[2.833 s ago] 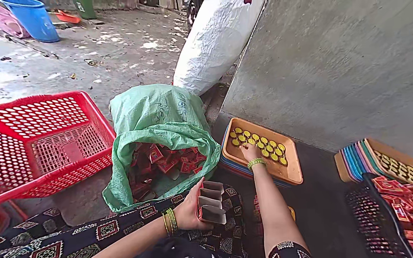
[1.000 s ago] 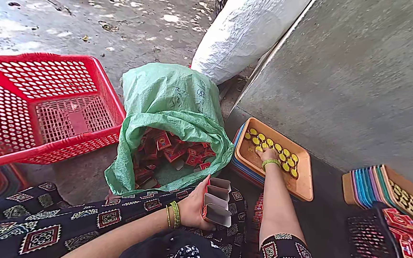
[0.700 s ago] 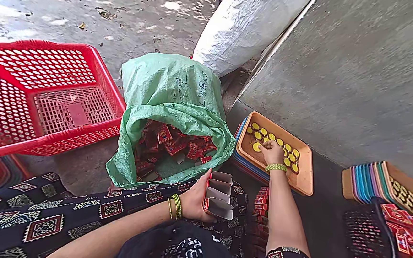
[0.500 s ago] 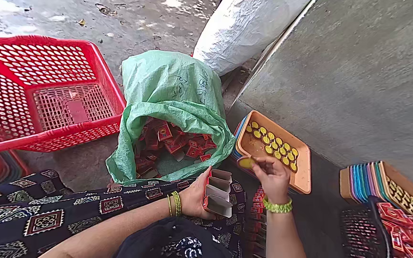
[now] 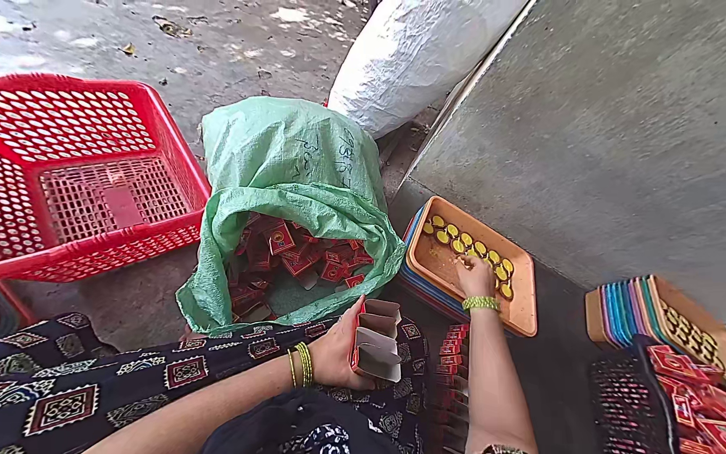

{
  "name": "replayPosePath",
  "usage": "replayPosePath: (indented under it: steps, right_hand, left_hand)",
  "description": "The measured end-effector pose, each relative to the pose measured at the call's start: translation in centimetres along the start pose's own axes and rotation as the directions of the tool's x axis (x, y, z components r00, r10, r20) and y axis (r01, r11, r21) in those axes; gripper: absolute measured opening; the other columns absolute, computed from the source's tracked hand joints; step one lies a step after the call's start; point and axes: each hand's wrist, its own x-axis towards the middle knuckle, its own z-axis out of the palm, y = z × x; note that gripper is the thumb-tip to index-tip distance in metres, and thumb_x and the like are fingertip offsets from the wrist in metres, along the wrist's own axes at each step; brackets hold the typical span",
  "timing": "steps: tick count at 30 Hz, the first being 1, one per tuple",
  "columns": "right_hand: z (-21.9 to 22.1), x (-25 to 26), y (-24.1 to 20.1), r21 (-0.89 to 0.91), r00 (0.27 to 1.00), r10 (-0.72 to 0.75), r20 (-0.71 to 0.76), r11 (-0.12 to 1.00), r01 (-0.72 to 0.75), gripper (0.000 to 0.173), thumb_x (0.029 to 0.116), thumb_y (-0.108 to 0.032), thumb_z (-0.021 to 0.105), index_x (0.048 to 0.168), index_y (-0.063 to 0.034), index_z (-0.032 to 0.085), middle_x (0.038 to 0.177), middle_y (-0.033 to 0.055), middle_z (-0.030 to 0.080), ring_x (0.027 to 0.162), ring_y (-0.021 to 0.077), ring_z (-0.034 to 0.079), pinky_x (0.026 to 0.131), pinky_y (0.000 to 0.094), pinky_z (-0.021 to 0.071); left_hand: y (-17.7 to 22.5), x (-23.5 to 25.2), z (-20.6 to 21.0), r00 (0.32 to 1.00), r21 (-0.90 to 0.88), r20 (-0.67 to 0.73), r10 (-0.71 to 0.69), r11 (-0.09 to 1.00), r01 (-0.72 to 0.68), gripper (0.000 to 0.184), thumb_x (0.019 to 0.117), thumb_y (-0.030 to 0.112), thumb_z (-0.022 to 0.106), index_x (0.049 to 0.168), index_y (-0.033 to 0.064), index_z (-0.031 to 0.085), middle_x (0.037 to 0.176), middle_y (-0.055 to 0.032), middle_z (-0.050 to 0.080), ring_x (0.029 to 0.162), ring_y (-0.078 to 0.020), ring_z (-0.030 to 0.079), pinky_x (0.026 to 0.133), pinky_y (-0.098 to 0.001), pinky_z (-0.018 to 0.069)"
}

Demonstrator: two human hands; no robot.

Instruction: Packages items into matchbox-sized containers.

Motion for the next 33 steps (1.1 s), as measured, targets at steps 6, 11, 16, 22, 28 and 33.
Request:
replayPosePath:
  steps: [6, 11, 16, 22, 28, 33]
  right_hand:
    - [3.4, 8.2, 5.2, -0.398, 0.928, 0.306, 0.21, 0.894, -0.205, 0.064, 0.0981, -0.052, 0.063, 0.14, -0.004, 0.062, 0.147, 0.0255, 0.054, 0.145, 0.0414, 0.041, 0.12, 0.0588, 0.0293]
    - [3.6, 8.5, 5.9, -0.216, 0.946, 0.291, 0.145, 0.942, -0.257, 0.063, 0.0839, -0.039, 0.084, 0.13, -0.0005, 0.065, 0.135, 0.0271, 0.061, 0.134, 0.042, 0.053, 0.114, 0.0582, 0.0374]
    - [1.7, 3.8, 2.6, 0.107, 0.997, 0.081, -0.001, 0.991, -0.081, 0.033, 0.089, -0.019, 0.08, 0.114, -0.0008, 0.07, 0.108, 0.02, 0.072, 0.102, 0.035, 0.069, 0.095, 0.0562, 0.052]
    - [-2.9, -10.8, -4.4, 0.64, 0.79, -0.512, -0.339, 0.49, 0.592, 0.022, 0.0867, -0.006, 0.079, 0.106, -0.0054, 0.069, 0.098, 0.0037, 0.075, 0.087, 0.0139, 0.073, 0.08, 0.0345, 0.0643]
    - [-3.4, -19.6, -8.0, 0.542, 0.586, -0.758, -0.286, 0.376, 0.751, 0.014, 0.0855, -0.007, 0.08, 0.098, -0.011, 0.075, 0.099, 0.0035, 0.076, 0.098, 0.0167, 0.073, 0.089, 0.0351, 0.0624]
    - [-3.3, -19.5, -8.2, 0.511, 0.581, -0.793, -0.182, 0.428, 0.745, 0.013, 0.0857, -0.007, 0.078, 0.098, -0.0103, 0.078, 0.099, 0.0013, 0.076, 0.097, 0.0137, 0.071, 0.089, 0.0322, 0.0606]
  left_hand:
    - [0.0, 0.2, -0.1, 1.0, -0.016, 0.002, -0.028, 0.999, 0.028, 0.161, 0.0485, 0.056, 0.096, 0.16, -0.002, -0.005, 0.16, -0.0249, 0.031, 0.149, -0.0254, 0.036, 0.123, -0.0386, 0.0327]
    - [-0.1, 0.3, -0.1, 1.0, -0.005, 0.006, -0.025, 1.0, 0.025, 0.16, 0.0496, 0.056, 0.096, 0.16, -0.0023, -0.005, 0.16, -0.0258, 0.03, 0.149, -0.0268, 0.036, 0.123, -0.0393, 0.0328]
    - [-0.1, 0.1, 0.0, 1.0, 0.003, -0.005, -0.013, 1.0, 0.013, 0.159, 0.0512, 0.056, 0.096, 0.16, -0.0033, -0.004, 0.161, -0.0274, 0.028, 0.15, -0.0296, 0.034, 0.123, -0.0419, 0.0322]
    - [-0.1, 0.0, 0.2, 1.0, 0.003, -0.017, 0.015, 1.0, -0.015, 0.158, 0.0519, 0.056, 0.095, 0.16, -0.0046, -0.003, 0.16, -0.0284, 0.03, 0.148, -0.0302, 0.036, 0.122, -0.042, 0.0335]
    - [0.3, -0.2, 0.2, 1.0, 0.018, -0.015, 0.017, 1.0, -0.017, 0.157, 0.0517, 0.055, 0.095, 0.16, -0.0039, -0.003, 0.158, -0.0276, 0.033, 0.147, -0.0301, 0.039, 0.121, -0.0426, 0.0353]
    - [0.3, -0.2, 0.2, 1.0, 0.007, -0.02, 0.021, 1.0, -0.021, 0.158, 0.0508, 0.053, 0.096, 0.16, -0.003, -0.003, 0.159, -0.0262, 0.033, 0.147, -0.0288, 0.039, 0.122, -0.0418, 0.0344]
